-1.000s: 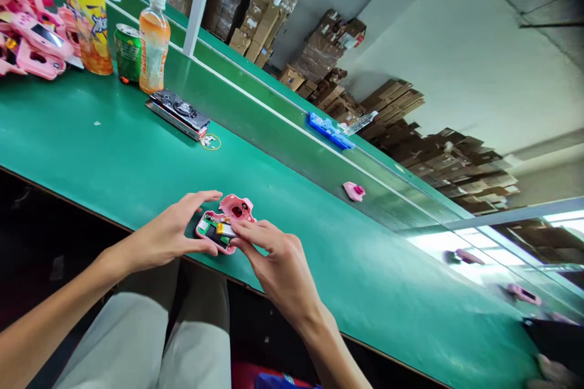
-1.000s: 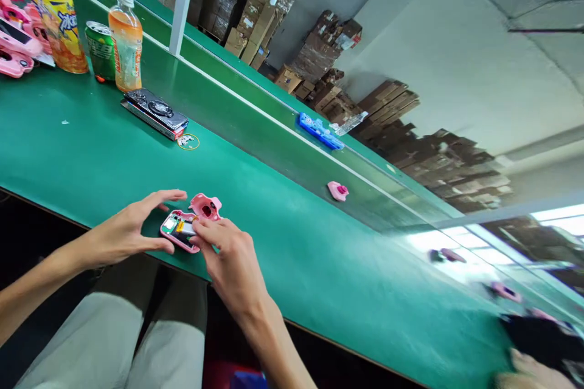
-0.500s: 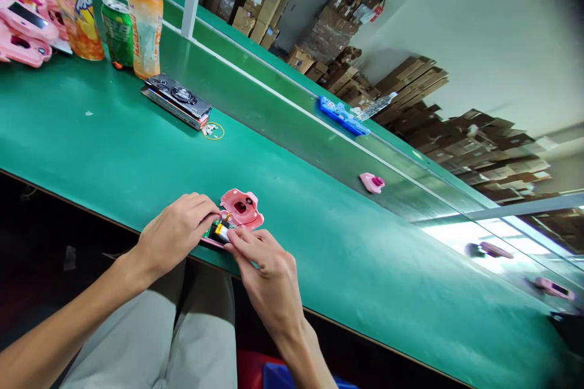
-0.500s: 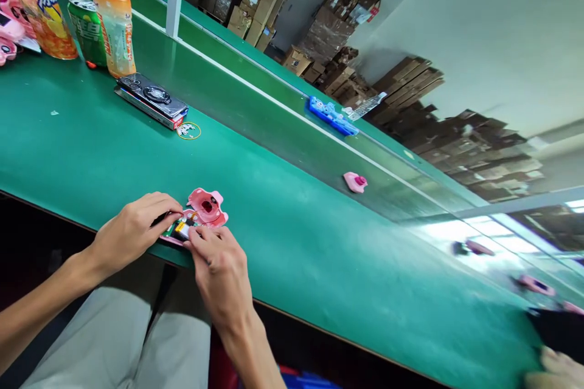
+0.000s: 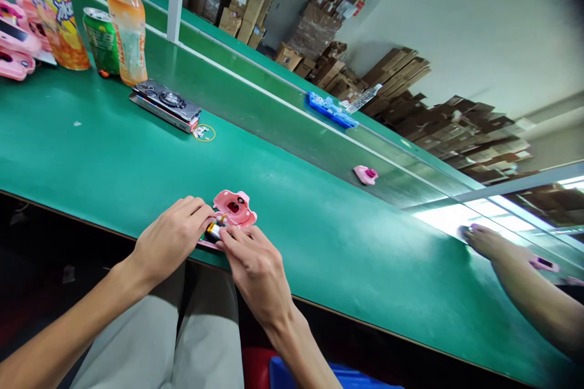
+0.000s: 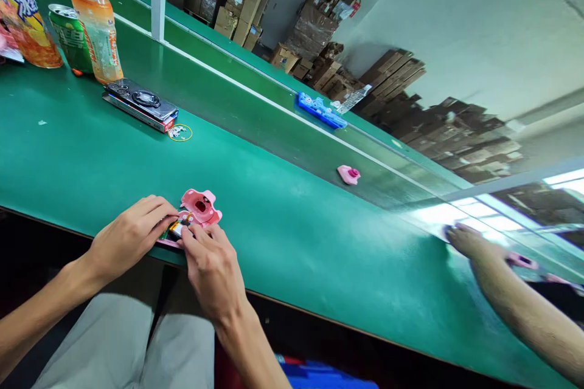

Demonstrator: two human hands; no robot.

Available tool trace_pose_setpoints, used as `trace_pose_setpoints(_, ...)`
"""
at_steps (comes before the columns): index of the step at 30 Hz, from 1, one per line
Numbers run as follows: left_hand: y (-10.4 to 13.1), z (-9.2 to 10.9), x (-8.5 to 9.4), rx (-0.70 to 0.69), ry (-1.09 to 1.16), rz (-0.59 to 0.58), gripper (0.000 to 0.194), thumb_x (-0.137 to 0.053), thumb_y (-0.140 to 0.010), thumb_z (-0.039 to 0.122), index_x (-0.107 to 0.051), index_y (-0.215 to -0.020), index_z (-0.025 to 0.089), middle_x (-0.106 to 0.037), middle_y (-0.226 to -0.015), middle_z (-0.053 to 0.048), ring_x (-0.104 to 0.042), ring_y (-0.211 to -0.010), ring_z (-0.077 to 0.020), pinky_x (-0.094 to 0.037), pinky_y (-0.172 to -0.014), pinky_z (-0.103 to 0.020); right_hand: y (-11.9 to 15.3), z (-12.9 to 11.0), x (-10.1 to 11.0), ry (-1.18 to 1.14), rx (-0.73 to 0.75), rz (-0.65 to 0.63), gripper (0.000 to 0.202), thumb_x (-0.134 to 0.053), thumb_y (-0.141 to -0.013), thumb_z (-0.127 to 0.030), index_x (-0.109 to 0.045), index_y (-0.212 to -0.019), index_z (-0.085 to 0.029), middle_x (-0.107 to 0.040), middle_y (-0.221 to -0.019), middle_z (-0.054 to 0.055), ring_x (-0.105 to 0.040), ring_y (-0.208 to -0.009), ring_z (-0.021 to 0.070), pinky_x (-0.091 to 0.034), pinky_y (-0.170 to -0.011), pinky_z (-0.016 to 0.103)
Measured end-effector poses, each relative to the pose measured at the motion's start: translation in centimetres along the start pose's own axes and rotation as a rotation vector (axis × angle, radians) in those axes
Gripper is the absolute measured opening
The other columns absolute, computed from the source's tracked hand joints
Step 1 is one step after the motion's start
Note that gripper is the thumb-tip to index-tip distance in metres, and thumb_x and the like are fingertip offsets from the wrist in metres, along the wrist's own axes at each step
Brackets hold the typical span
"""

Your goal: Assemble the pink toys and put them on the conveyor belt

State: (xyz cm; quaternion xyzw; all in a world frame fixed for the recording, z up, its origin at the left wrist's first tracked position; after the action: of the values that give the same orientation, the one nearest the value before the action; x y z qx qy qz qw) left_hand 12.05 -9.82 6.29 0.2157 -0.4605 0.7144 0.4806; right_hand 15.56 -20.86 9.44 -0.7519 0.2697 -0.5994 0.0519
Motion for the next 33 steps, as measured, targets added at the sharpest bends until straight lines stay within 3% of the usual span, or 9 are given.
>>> trace_pose_setpoints(11,0.2,-0.2,-0.2,-0.005,0.051,-0.069,0.035,-0.030,-0.108,0.024,-0.064,-0.100,0.015,-0.062,-0.097,-0.007,-0.055,-0.091,-0.0241,-0.048,-0.084,-0.042,-0.8,0.4,-0.7,-0.038,-0.063,-0.116,0.023,-0.052,-0.099,-0.010,-0.072,-0.095,-0.019,-0.073,-0.086,0.003,-0.060,-0.082,0.0189,-0.056,-0.075,0.033)
trace_pose_setpoints(17,2.0,0.2,0.0,-0.122,0.045,-0.135,0.043,-0.046,-0.104,0.034,-0.047,-0.145,0.022,-0.055,-0.133,-0.013,-0.054,-0.117,-0.0292,-0.051,-0.095,-0.043,0.1,-0.9,-1.1,0.252,0.081,-0.216,0.032,-0.056,-0.096,-0.011,-0.064,-0.126,-0.012,-0.070,-0.125,0.012,-0.059,-0.106,0.0260,-0.057,-0.092,0.043)
trace_pose_setpoints(20,2.3,0.0,-0.1,-0.134,-0.012,-0.144,0.042,-0.046,-0.103,0.028,-0.049,-0.144,0.024,-0.054,-0.133,-0.014,-0.054,-0.117,-0.0307,-0.051,-0.095,-0.045,1.2,-0.4,-1.3,0.363,0.035,-0.097,0.043,-0.060,-0.093,-0.010,-0.061,-0.135,-0.016,-0.058,-0.144,0.014,-0.053,-0.119,0.0309,-0.058,-0.088,0.044)
trace_pose_setpoints(23,2.1,0.1,-0.3,-0.142,-0.046,-0.157,0.040,-0.046,-0.102,0.027,-0.052,-0.142,0.026,-0.055,-0.128,-0.014,-0.055,-0.114,-0.0305,-0.052,-0.093,-0.046,2.8,0.0,-1.2,0.387,-0.023,0.109,0.042,-0.061,-0.090,-0.004,-0.067,-0.127,-0.023,-0.053,-0.149,0.014,-0.051,-0.125,0.0309,-0.055,-0.091,0.046)
trace_pose_setpoints(26,1.9,0.1,-0.2,-0.131,-0.085,-0.135,0.042,-0.046,-0.102,0.027,-0.052,-0.143,0.030,-0.055,-0.127,-0.013,-0.054,-0.112,-0.0295,-0.051,-0.093,-0.046,4.0,0.3,0.1,0.317,-0.015,0.334,0.024,-0.063,-0.091,-0.011,-0.075,-0.107,-0.025,-0.068,-0.131,0.009,-0.058,-0.115,0.0269,-0.054,-0.090,0.042)
trace_pose_setpoints(28,1.9,0.1,-0.3,-0.126,-0.111,-0.132,0.041,-0.046,-0.102,0.027,-0.054,-0.142,0.034,-0.055,-0.128,-0.013,-0.054,-0.112,-0.0295,-0.049,-0.095,-0.047,2.9,1.8,1.4,0.228,-0.082,0.377,0.020,-0.056,-0.098,-0.020,-0.076,-0.099,-0.024,-0.076,-0.113,0.008,-0.065,-0.099,0.0233,-0.053,-0.086,0.038)
trace_pose_setpoints(30,1.9,0.2,-0.6,-0.133,-0.140,-0.144,0.040,-0.045,-0.103,0.028,-0.056,-0.141,0.036,-0.055,-0.129,-0.012,-0.054,-0.112,-0.0296,-0.048,-0.095,-0.049,-0.2,5.2,1.6,0.165,-0.332,0.169,0.038,-0.040,-0.105,-0.032,-0.076,-0.100,-0.021,-0.077,-0.104,0.010,-0.068,-0.089,0.0218,-0.051,-0.082,0.035)
trace_pose_setpoints(32,1.8,0.4,-0.7,-0.138,-0.163,-0.151,0.041,-0.046,-0.103,0.029,-0.055,-0.141,0.040,-0.056,-0.129,-0.012,-0.055,-0.111,-0.0298,-0.048,-0.095,-0.051,-3.6,8.8,0.1,0.144,-0.631,-0.278,0.055,-0.033,-0.104,-0.050,-0.075,-0.100,-0.016,-0.076,-0.100,0.014,-0.068,-0.089,0.0243,-0.050,-0.077,0.034)
trace_pose_setpoints(33,1.8,0.5,-0.6,-0.131,-0.168,-0.148,0.042,-0.046,-0.102,0.030,-0.054,-0.142,0.042,-0.056,-0.130,-0.011,-0.055,-0.111,-0.0299,-0.048,-0.095,-0.052,-5.7,9.4,-0.2,0.116,-0.666,-0.411,0.059,-0.040,-0.100,-0.059,-0.076,-0.090,-0.014,-0.075,-0.091,0.015,-0.069,-0.085,0.0256,-0.049,-0.072,0.033)
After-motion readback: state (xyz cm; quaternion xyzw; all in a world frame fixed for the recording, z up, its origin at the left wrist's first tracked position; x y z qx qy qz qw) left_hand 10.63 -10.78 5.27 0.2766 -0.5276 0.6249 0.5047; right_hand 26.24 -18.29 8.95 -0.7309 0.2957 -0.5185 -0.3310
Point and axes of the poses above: each hand's wrist, its own y-axis away from the middle knuckle, its own x-axis out of the back of the hand, z = x × y, the point moved 8 cm from there along -y, towards the middle knuckle
